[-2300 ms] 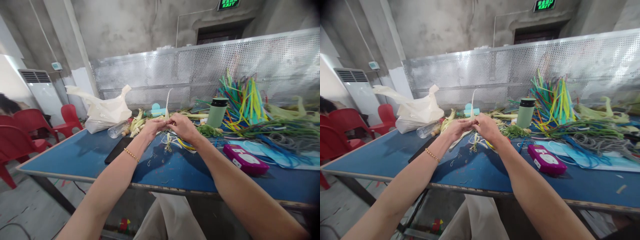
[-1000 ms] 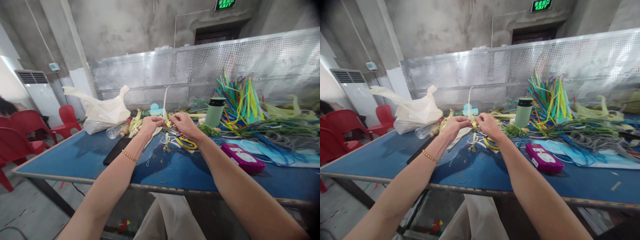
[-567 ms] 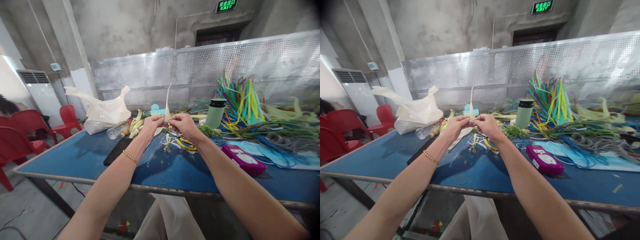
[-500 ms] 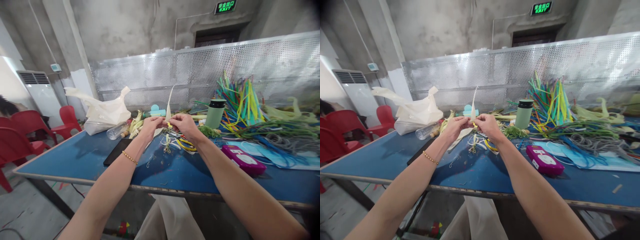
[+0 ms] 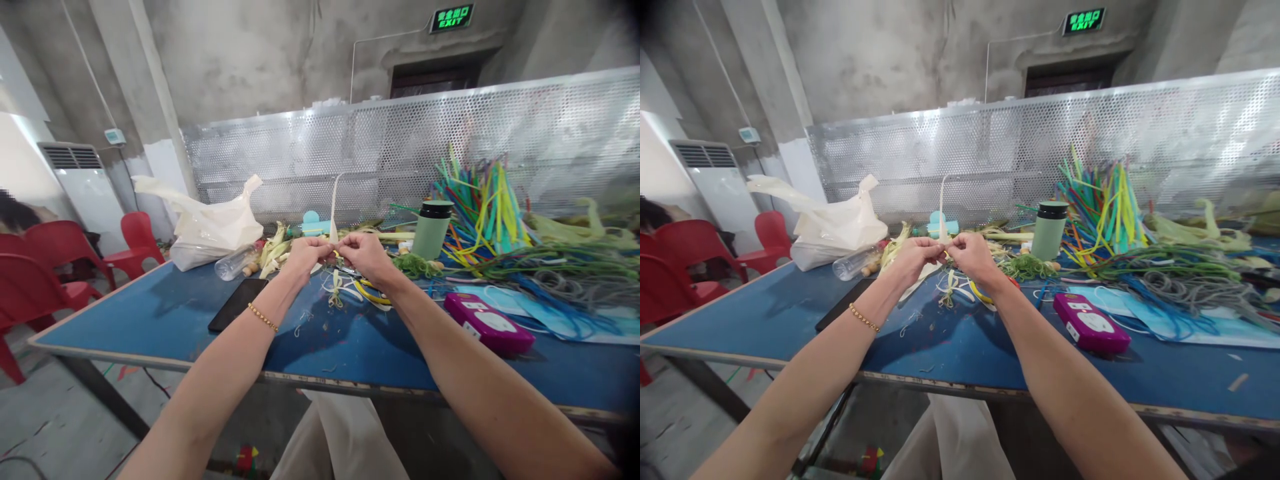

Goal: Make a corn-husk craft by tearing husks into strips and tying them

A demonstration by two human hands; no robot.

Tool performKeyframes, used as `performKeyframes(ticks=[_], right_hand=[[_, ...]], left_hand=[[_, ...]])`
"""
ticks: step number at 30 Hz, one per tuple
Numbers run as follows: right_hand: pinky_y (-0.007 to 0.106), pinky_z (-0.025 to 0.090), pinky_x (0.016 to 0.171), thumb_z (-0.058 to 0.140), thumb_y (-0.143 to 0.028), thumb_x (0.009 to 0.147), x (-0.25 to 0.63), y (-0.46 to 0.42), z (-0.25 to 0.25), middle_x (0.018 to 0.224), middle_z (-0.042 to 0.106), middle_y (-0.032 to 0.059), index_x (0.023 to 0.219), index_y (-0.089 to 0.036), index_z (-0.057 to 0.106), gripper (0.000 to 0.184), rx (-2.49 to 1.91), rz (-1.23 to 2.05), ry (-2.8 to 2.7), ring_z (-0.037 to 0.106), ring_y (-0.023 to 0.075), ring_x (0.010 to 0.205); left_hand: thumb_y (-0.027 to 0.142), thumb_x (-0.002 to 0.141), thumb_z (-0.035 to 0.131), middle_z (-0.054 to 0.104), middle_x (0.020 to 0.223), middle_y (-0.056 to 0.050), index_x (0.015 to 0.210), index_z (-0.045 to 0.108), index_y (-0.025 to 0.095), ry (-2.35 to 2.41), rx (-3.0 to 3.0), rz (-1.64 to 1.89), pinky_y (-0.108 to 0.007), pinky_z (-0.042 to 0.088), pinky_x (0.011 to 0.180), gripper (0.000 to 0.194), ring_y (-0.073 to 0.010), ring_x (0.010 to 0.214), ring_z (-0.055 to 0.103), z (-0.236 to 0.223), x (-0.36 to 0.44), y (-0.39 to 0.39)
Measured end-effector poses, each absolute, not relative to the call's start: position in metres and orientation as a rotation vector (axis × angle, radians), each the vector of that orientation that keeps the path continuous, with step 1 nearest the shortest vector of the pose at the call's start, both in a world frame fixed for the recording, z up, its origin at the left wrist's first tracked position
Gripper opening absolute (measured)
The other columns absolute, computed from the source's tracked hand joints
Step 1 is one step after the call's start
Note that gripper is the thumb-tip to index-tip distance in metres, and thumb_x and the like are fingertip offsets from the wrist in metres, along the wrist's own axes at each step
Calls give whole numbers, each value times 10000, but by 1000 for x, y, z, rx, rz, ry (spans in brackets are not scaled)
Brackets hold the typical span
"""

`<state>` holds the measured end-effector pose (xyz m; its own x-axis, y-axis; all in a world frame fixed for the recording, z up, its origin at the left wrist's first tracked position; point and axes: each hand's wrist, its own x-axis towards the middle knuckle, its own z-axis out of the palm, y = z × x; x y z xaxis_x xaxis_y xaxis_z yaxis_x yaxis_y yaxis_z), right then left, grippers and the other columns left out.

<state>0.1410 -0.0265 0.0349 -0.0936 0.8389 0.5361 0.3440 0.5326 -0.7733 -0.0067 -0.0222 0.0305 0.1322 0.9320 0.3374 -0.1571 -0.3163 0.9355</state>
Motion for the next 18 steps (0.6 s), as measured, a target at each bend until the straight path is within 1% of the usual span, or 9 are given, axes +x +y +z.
performKeyframes(ticks=[3,7,11,14,18], right_hand=[[246,386,474,626,-312,727,141,-25,35,506,561,-2,675,-156,613,165,-1037,479,-1720,503,125,479],[253,409,514,605,-320,743,143,-23,34,591,618,28,677,-160,610,173,-1025,390,-1780,544,139,539],[255,414,535,583,-305,754,142,-22,34,597,617,30,684,-167,604,157,-1041,319,-1804,561,151,572],[252,415,543,588,-306,757,141,-22,33,612,628,35,674,-173,598,157,-1044,272,-1812,573,157,596],[254,419,546,591,-302,758,140,-20,32,613,632,37,662,-176,597,159,-1053,267,-1810,583,162,603]], left_hand=[[90,712,671,635,565,-45,640,635,101,775,1369,1329,-227,358,540,80,-103,522,582,31,-7,-22],[131,728,669,643,614,-42,677,624,108,765,1370,1286,-231,340,505,72,-102,507,582,31,-6,-23],[122,743,626,627,601,-46,640,599,112,845,1420,1277,-234,341,492,107,-97,485,569,31,-7,-24],[88,729,595,609,575,-41,614,587,114,827,1418,1305,-237,359,506,118,-94,479,558,30,-8,-23],[75,701,607,607,568,-37,606,585,114,781,1374,1332,-253,395,540,105,-98,482,551,28,-7,-20]])
